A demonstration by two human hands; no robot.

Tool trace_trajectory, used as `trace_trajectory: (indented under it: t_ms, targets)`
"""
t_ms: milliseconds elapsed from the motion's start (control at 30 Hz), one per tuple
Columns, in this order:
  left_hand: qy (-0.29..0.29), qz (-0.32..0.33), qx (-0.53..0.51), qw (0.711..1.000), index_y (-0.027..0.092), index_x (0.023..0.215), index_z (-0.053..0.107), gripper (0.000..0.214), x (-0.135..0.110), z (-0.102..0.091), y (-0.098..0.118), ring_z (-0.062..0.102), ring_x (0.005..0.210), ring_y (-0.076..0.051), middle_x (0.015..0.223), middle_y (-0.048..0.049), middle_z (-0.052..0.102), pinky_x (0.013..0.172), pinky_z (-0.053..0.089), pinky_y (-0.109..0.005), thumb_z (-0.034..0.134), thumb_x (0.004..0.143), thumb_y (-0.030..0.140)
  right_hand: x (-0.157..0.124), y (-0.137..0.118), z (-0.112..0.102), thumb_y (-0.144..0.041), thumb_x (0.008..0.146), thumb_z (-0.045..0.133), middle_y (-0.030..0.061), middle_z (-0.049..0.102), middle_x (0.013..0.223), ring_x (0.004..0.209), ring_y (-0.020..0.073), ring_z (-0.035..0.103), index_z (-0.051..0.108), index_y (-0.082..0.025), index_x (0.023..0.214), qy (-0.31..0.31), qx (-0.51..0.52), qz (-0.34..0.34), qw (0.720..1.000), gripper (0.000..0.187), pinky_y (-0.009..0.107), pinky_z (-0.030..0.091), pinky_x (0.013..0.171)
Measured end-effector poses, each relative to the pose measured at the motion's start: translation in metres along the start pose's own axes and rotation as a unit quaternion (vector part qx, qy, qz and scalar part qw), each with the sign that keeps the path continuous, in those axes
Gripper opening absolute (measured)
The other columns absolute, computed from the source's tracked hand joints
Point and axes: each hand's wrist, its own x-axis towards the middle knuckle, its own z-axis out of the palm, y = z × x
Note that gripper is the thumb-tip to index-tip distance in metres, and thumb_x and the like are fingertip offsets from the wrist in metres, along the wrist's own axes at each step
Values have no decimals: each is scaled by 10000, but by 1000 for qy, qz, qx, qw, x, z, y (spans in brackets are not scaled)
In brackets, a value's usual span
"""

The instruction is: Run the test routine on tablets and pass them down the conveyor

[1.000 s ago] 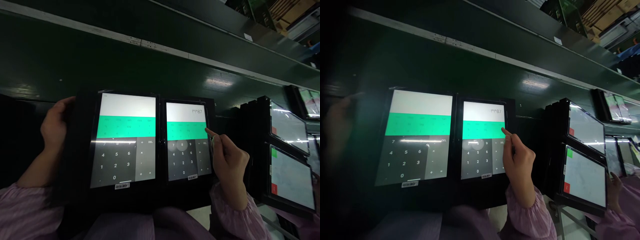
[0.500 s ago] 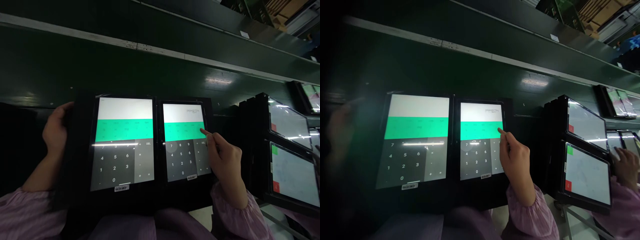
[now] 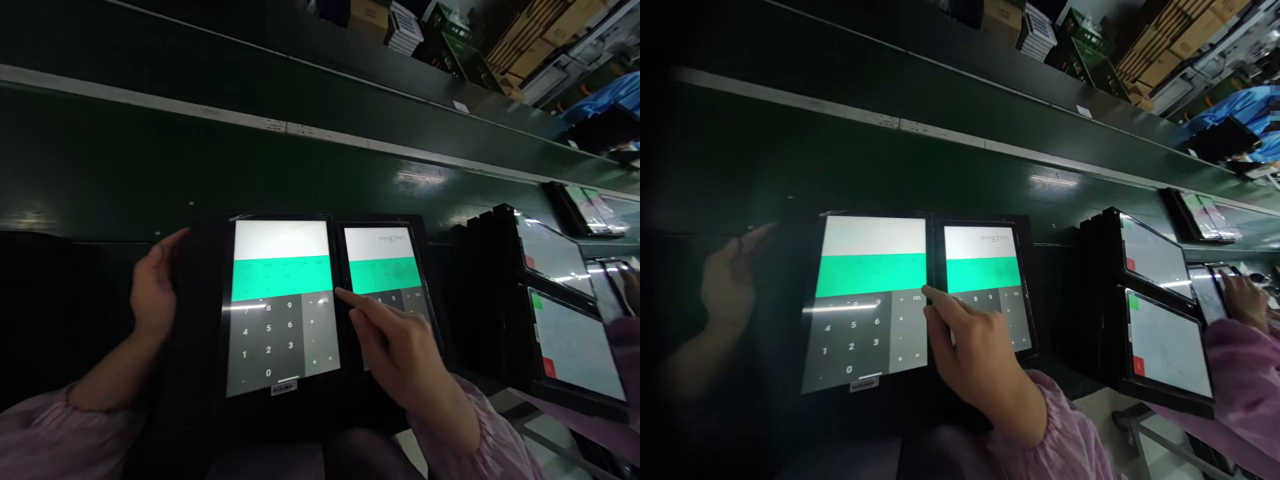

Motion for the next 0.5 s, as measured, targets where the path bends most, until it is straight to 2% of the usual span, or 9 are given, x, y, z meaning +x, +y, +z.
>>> trace_trajectory:
  t_ms: [67,133,167,233,333,433,500]
  targets:
    - [0,-5,25,1000,77,1216,691,541,-4,-10,1,609,1341,-317,1218,-124,762,1302,344,-552,377,993,457,9,-9,17,-242,1132,399,70,811,879,566,127,680,721,-104,1340,-10,-3,-5,1000,407,246,455,502]
    - [-38,-5,58,998,80,1316,659,588,-12,-21,5,515,1453,-334,1339,-125,722,1342,234,-587,368,1007,487,17,-14,33,-253,1134,401,73,809,877,623,153,718,707,-113,1368,-16,-22,0,1000,410,260,474,536]
    - [-62,2,67,996,92,1365,636,621,-17,-26,7,472,1494,-338,1410,-126,686,1344,221,-600,354,1016,520,21,-15,39,-258,1132,405,77,814,899,637,158,724,700,-121,1380,-22,-33,1,999,409,262,473,539]
    - [-99,20,65,993,145,1409,617,628,-25,-35,10,387,1560,-338,1554,-113,584,1336,262,-598,403,1009,579,26,-15,47,-260,1129,413,88,823,983,670,162,736,701,-134,1380,-35,-50,-5,998,402,259,468,541]
    - [-144,38,79,986,271,1379,657,580,-35,-44,12,395,1558,-366,1681,-46,444,1219,465,-584,563,944,642,29,-13,49,-257,1122,415,73,823,942,602,145,698,714,-137,1356,-25,-55,3,998,399,252,454,532]
    - [-168,46,116,978,356,1385,669,580,-40,-47,11,517,1458,-392,1694,-8,426,950,635,-511,583,928,703,29,-11,45,-238,1107,420,58,801,829,470,119,586,739,-121,1293,13,-52,37,998,387,255,410,481]
    - [-174,57,119,976,365,1408,656,577,-42,-47,10,494,1481,-392,1699,-14,420,904,647,-480,560,952,706,28,-12,44,-222,1101,421,82,813,891,498,124,612,746,-110,1275,21,-46,33,998,384,256,435,497]
